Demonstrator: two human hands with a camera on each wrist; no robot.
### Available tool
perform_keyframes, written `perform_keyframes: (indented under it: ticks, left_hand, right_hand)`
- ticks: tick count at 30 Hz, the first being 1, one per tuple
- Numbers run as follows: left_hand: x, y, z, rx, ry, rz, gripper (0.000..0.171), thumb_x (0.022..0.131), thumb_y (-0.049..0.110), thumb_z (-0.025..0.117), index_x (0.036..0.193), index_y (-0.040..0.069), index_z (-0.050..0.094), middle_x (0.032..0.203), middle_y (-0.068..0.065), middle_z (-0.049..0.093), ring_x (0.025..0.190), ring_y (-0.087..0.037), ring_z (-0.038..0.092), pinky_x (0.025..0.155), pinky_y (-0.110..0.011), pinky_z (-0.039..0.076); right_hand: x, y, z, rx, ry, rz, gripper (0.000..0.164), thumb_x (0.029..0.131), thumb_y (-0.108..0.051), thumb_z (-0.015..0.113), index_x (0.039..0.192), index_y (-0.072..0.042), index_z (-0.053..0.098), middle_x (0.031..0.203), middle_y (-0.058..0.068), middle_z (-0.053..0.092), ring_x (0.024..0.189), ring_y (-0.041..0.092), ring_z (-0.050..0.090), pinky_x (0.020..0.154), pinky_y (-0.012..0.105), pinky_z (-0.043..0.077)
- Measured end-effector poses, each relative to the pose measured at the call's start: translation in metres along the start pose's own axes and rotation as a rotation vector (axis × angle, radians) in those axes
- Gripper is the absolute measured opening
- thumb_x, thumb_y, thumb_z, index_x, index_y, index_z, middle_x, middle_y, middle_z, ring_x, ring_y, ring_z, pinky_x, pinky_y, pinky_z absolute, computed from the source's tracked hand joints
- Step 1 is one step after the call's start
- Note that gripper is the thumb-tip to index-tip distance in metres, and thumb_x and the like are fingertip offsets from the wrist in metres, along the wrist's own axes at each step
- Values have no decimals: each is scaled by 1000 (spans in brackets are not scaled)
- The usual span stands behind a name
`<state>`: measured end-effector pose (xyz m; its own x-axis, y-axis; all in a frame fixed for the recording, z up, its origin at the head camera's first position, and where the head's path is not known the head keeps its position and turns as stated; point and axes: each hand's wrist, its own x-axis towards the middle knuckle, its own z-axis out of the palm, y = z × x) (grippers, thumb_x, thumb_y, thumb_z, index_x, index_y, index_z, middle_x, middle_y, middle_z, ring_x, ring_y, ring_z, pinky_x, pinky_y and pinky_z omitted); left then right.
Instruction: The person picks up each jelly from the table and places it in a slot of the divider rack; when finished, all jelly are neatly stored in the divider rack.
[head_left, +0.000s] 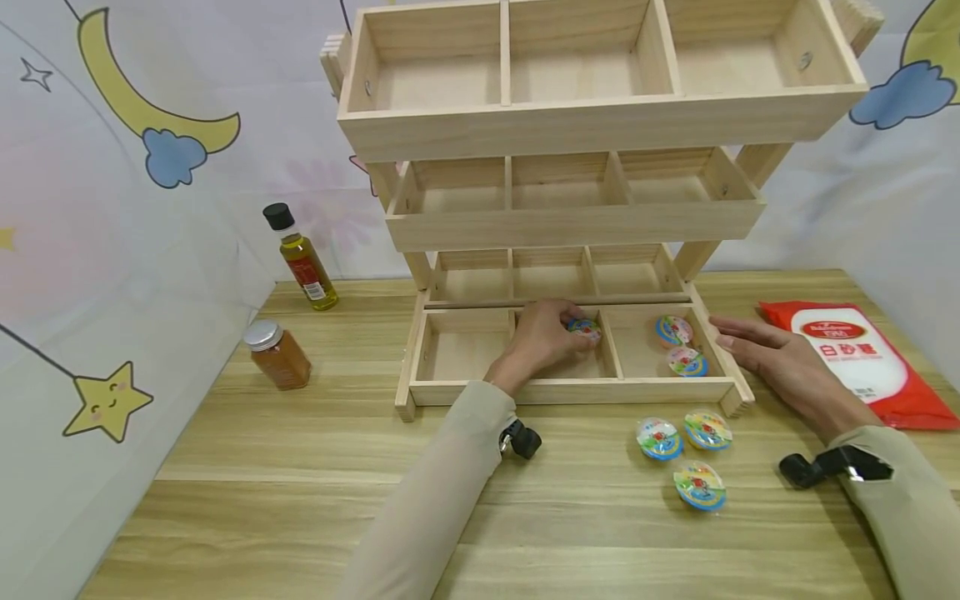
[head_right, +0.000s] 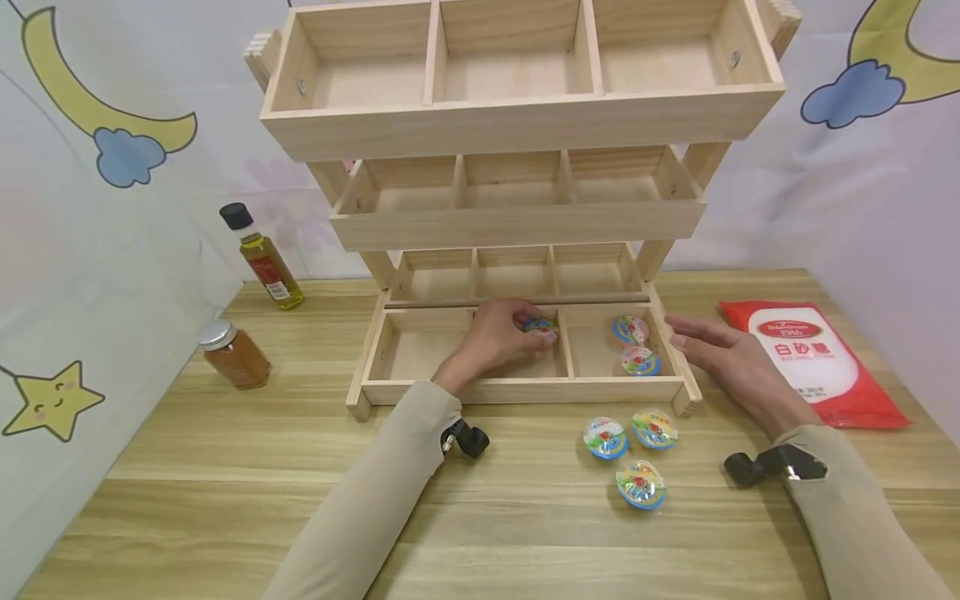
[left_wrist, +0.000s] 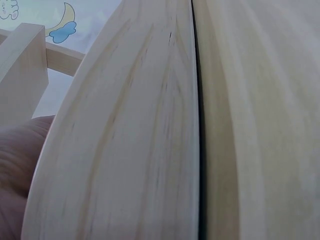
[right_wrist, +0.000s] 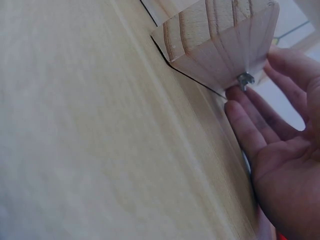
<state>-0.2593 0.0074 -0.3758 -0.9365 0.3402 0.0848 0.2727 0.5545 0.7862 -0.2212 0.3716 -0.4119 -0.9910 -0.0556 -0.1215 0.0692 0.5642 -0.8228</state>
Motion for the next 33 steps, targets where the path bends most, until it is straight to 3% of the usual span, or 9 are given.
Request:
perform_keyframes:
  ticks: [5,16,25,30,33]
  left_hand:
    - [0,1,-1,0,0,-8,42,90,24,88,126,4,76,112,-9,77,99,-17,68,85,-24,54]
    - [0,0,-6,29,-12,-25,41,91,25,87,125,5,76,111,-9,77,96,-16,67,84,-23,53]
    - [-12,6,-18,76,-26,5,45,94,28,85,128,0,74,119,-13,75,108,-25,67,91,-33,55]
    - [-20,11,-26,17,-11,36,47,93,25,85,131,-1,73,126,-13,74,114,-26,68,95,-34,55]
    - [-26,15,-28,-34,-37,80,46,94,25,84,131,1,73,126,-14,74,114,-26,70,93,-32,56]
  right_hand:
    - [1,0,0,2,-5,11,68,103,-61,61,160,-25,51,152,-6,55,131,4,46,93,11,37]
    - [1,2,0,-7,2,-1,65,103,-60,61,159,-27,53,140,-22,58,127,1,47,93,13,38]
    - [1,2,0,7,-1,-3,66,103,-59,62,159,-25,52,138,-23,59,126,-1,48,93,12,39]
    - [0,2,0,7,3,-12,65,104,-58,62,159,-23,53,138,-23,59,125,-2,48,93,12,39]
    - [0,2,0,-3,3,-14,65,104,-58,61,159,-23,53,138,-23,58,126,-1,47,93,12,37]
